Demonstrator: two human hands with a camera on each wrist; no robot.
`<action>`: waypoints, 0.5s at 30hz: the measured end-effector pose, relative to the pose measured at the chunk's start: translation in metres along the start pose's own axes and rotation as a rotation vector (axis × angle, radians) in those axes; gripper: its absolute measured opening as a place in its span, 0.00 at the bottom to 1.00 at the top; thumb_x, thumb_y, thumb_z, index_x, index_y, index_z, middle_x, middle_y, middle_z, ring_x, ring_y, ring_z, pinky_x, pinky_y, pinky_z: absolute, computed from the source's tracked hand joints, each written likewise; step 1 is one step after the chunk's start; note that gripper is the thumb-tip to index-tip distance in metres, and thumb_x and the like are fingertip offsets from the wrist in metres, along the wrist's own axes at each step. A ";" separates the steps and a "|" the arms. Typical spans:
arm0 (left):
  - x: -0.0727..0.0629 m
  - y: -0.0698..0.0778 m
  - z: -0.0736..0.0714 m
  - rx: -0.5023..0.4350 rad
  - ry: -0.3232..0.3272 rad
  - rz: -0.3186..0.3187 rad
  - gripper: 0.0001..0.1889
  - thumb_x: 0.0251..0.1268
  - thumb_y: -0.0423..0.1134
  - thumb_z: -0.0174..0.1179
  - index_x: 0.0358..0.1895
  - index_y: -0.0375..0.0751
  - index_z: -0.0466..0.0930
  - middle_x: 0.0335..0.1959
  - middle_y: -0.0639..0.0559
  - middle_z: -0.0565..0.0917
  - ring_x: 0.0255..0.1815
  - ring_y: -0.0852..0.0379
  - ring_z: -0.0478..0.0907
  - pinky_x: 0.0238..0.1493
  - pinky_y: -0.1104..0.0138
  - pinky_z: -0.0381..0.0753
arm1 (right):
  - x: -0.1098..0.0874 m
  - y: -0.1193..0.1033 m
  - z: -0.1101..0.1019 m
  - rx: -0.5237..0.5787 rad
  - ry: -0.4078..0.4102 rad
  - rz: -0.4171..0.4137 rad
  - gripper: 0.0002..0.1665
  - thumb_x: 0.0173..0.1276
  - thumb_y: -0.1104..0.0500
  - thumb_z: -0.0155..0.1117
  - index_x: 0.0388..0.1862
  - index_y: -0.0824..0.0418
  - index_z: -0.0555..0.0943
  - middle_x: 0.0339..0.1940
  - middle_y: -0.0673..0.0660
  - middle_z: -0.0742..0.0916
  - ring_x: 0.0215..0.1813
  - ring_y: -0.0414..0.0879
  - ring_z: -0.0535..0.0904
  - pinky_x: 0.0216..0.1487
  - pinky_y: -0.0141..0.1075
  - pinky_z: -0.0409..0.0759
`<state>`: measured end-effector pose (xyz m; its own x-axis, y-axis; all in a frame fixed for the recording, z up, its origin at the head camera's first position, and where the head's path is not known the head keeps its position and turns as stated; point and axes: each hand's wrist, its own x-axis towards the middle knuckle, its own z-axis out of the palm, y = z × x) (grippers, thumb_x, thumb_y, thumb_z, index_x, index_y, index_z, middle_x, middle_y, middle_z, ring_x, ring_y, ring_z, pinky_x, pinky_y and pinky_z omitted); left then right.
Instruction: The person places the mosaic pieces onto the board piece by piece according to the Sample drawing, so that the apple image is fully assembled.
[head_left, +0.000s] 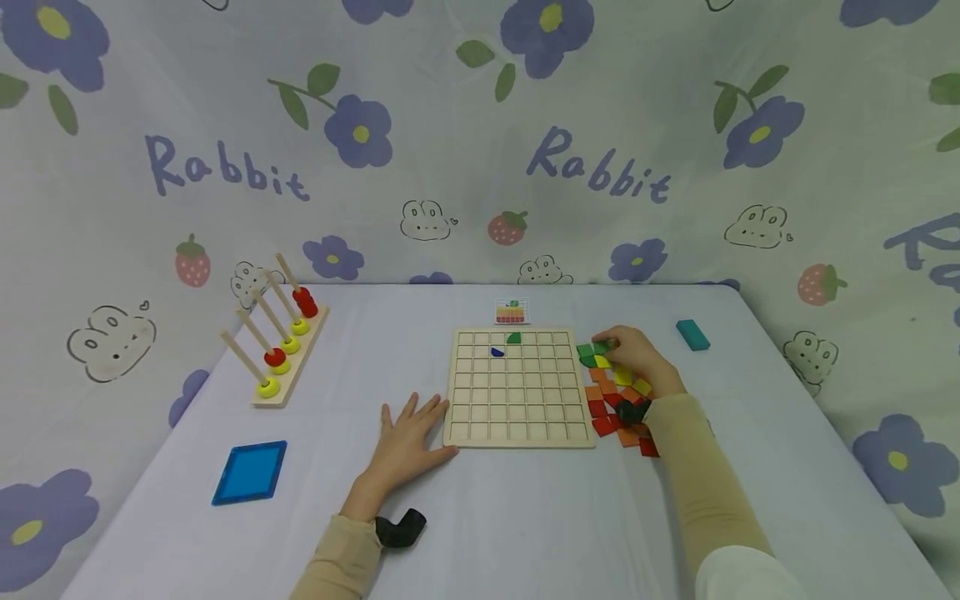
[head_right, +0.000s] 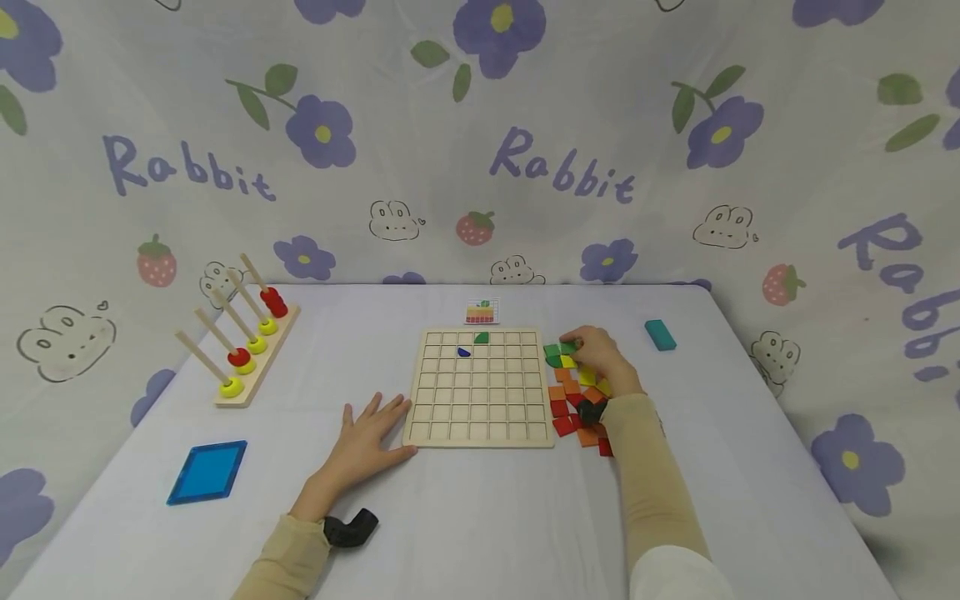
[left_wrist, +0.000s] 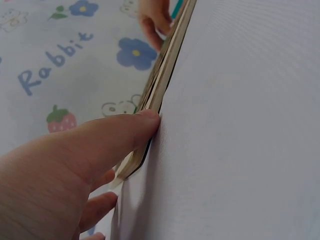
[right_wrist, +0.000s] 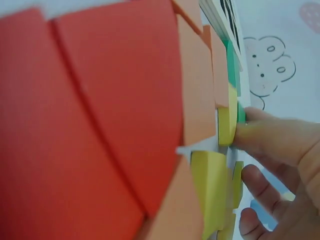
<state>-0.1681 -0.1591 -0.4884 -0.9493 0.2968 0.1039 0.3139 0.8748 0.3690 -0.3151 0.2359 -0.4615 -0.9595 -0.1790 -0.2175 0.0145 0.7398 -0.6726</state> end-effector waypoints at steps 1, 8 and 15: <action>0.000 0.000 0.000 0.000 0.001 0.001 0.40 0.51 0.60 0.62 0.67 0.46 0.65 0.67 0.47 0.66 0.71 0.38 0.51 0.61 0.32 0.34 | 0.000 0.000 0.000 0.001 0.009 0.001 0.24 0.64 0.66 0.55 0.61 0.59 0.73 0.59 0.65 0.73 0.52 0.58 0.68 0.40 0.44 0.79; -0.001 -0.001 0.000 -0.001 -0.005 0.000 0.40 0.51 0.60 0.62 0.67 0.46 0.64 0.68 0.47 0.65 0.72 0.38 0.50 0.61 0.32 0.32 | -0.002 -0.015 0.001 0.113 0.088 -0.139 0.18 0.64 0.64 0.58 0.54 0.62 0.71 0.55 0.63 0.76 0.58 0.59 0.68 0.58 0.54 0.68; -0.001 -0.001 0.000 -0.004 -0.001 0.004 0.40 0.52 0.60 0.62 0.68 0.47 0.64 0.68 0.48 0.65 0.71 0.38 0.50 0.61 0.32 0.33 | 0.005 -0.047 0.015 0.116 0.076 -0.307 0.09 0.64 0.65 0.61 0.43 0.62 0.79 0.53 0.61 0.79 0.57 0.59 0.70 0.56 0.51 0.70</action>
<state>-0.1677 -0.1599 -0.4884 -0.9480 0.3005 0.1045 0.3175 0.8722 0.3722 -0.3159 0.1908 -0.4419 -0.9423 -0.3296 0.0580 -0.2505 0.5795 -0.7755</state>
